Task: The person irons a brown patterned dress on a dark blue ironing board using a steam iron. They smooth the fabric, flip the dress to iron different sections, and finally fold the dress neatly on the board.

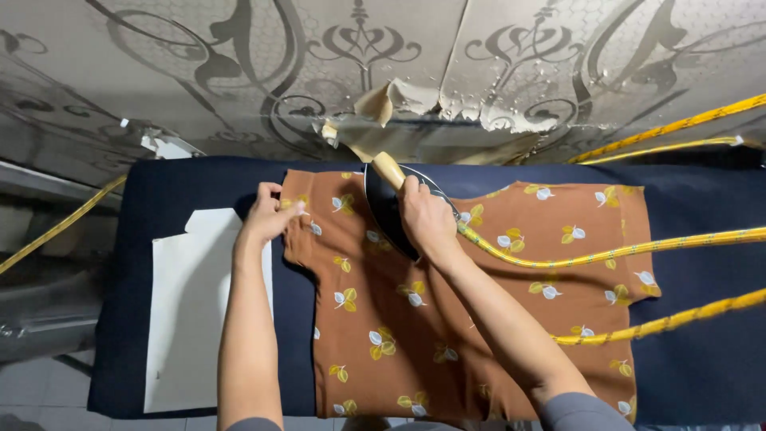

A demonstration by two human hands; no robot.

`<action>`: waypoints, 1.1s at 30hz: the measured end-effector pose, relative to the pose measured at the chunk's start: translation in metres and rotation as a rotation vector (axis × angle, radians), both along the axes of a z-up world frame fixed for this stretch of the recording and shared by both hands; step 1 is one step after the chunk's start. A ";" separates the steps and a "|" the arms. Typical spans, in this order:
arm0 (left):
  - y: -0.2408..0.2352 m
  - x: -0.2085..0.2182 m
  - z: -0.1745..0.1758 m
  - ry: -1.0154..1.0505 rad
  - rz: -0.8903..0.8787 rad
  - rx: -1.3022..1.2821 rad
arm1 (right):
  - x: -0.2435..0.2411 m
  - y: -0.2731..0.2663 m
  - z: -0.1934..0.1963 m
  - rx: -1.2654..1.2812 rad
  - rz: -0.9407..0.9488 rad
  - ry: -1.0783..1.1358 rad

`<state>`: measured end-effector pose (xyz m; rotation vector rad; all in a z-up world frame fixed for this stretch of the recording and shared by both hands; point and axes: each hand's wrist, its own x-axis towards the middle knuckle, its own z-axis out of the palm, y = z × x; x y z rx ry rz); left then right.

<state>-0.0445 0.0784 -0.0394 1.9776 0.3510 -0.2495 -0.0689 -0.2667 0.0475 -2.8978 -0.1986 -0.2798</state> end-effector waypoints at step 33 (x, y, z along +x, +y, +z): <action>-0.031 -0.140 0.014 -0.349 0.463 0.136 | 0.018 0.139 0.009 0.225 0.572 -0.089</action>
